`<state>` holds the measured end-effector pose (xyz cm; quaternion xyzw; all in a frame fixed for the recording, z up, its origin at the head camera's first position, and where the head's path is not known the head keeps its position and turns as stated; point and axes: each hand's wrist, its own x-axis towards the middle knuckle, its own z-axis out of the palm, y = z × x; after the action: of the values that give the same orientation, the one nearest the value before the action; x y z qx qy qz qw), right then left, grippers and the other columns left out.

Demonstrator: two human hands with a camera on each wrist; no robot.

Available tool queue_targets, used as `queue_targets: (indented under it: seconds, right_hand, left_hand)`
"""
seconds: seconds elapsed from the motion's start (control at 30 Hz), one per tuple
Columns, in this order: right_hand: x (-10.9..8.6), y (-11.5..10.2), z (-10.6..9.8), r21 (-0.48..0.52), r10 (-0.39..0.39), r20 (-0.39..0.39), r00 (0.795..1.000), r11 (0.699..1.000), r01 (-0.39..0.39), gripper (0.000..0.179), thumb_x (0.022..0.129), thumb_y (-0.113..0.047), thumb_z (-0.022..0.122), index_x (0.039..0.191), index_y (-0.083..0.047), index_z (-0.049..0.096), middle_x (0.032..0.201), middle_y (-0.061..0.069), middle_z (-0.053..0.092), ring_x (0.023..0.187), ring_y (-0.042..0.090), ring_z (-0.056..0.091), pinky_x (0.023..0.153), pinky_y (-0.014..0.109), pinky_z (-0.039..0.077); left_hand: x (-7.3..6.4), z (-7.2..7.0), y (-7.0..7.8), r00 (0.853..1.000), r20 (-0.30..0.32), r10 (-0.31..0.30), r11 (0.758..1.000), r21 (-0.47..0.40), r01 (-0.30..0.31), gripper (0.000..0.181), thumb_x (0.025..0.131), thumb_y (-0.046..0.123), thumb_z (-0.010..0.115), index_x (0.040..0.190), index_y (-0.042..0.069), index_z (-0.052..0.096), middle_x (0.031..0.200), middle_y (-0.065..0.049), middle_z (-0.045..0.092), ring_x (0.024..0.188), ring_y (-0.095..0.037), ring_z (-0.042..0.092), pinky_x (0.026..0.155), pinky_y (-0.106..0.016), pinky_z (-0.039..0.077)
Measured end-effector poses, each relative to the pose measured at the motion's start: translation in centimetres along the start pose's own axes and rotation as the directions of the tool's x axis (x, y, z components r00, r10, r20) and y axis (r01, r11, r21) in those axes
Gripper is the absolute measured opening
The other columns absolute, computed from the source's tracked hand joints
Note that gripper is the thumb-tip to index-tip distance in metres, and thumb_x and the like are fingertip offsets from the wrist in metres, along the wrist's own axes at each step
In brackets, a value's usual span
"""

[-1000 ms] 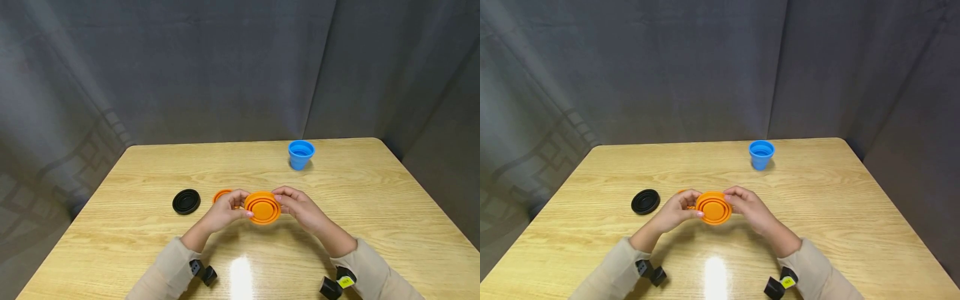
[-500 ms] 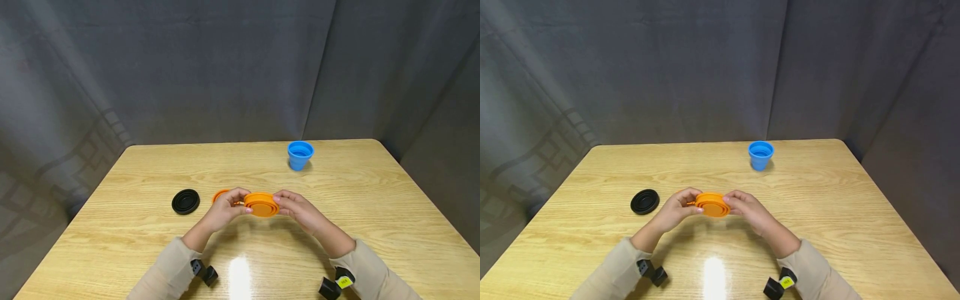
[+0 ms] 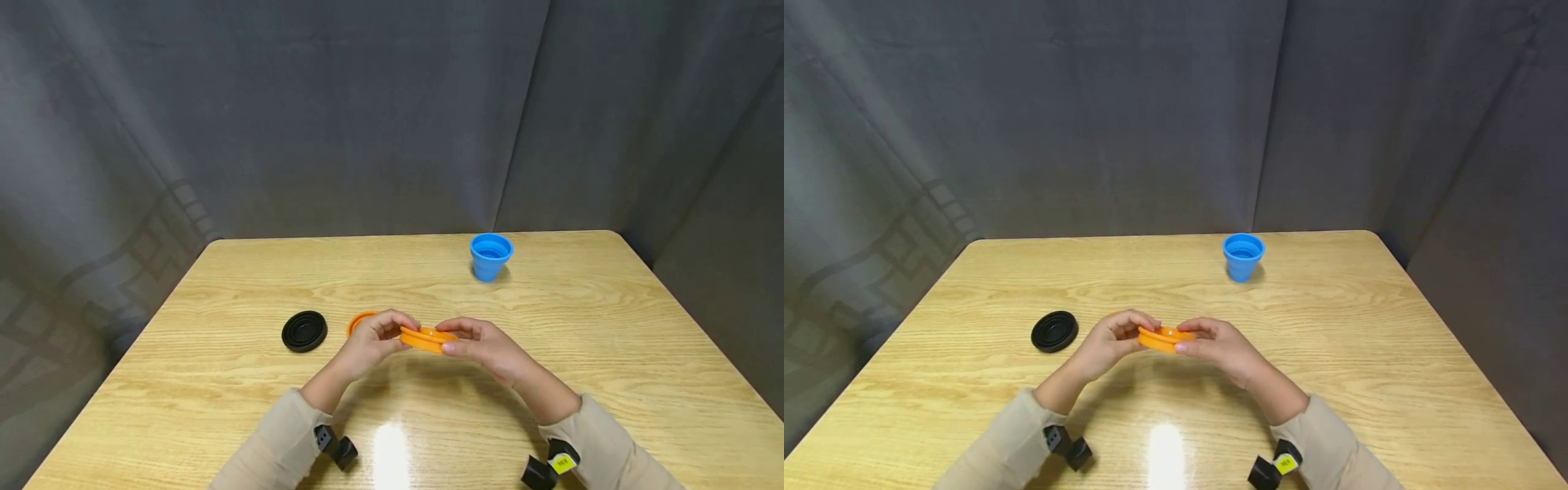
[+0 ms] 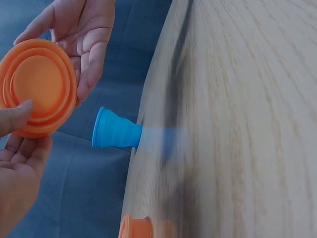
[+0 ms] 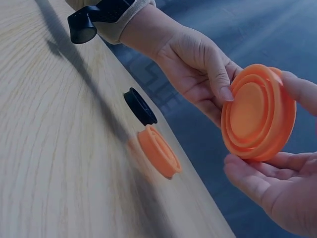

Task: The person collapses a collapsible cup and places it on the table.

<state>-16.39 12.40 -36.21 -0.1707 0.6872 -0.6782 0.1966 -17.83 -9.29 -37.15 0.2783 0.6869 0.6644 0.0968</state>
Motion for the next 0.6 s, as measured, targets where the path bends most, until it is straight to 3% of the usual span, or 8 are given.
queue_targets:
  seconds: [0.1,0.37,0.6]
  right_hand:
    - [-0.03,0.21,0.05,-0.009,0.003,-0.03,1.0,1.0,-0.003,0.056,0.078,-0.018,0.064,0.117,0.014,0.04,0.11,0.019,0.051,0.094,0.019,0.052,0.079,0.028,0.044]
    - [-0.19,0.62,0.03,-0.028,-0.054,-0.065,0.996,0.998,0.052,0.06,0.076,-0.013,0.066,0.12,0.014,0.037,0.118,0.027,0.044,0.103,0.027,0.049,0.078,0.027,0.045]
    - [0.03,1.06,-0.31,-0.066,-0.102,-0.062,0.993,0.993,0.098,0.063,0.074,-0.01,0.068,0.122,0.013,0.035,0.122,0.029,0.039,0.107,0.032,0.045,0.08,0.027,0.044]
  left_hand:
    - [0.03,0.02,0.01,1.0,0.005,-0.01,1.0,0.013,0.01,0.017,0.077,-0.011,0.055,0.093,-0.009,0.052,0.109,-0.017,0.052,0.101,-0.021,0.05,0.082,-0.03,0.043]
    - [0.04,-0.06,-0.06,0.998,0.057,-0.028,0.999,0.043,0.026,0.029,0.072,-0.009,0.062,0.099,-0.007,0.052,0.12,-0.015,0.047,0.111,-0.021,0.044,0.093,-0.028,0.033]
    - [0.05,-0.14,-0.31,0.991,0.077,-0.106,0.993,0.06,0.101,0.044,0.071,-0.002,0.067,0.111,-0.004,0.05,0.13,-0.017,0.036,0.117,-0.02,0.038,0.094,-0.025,0.031]
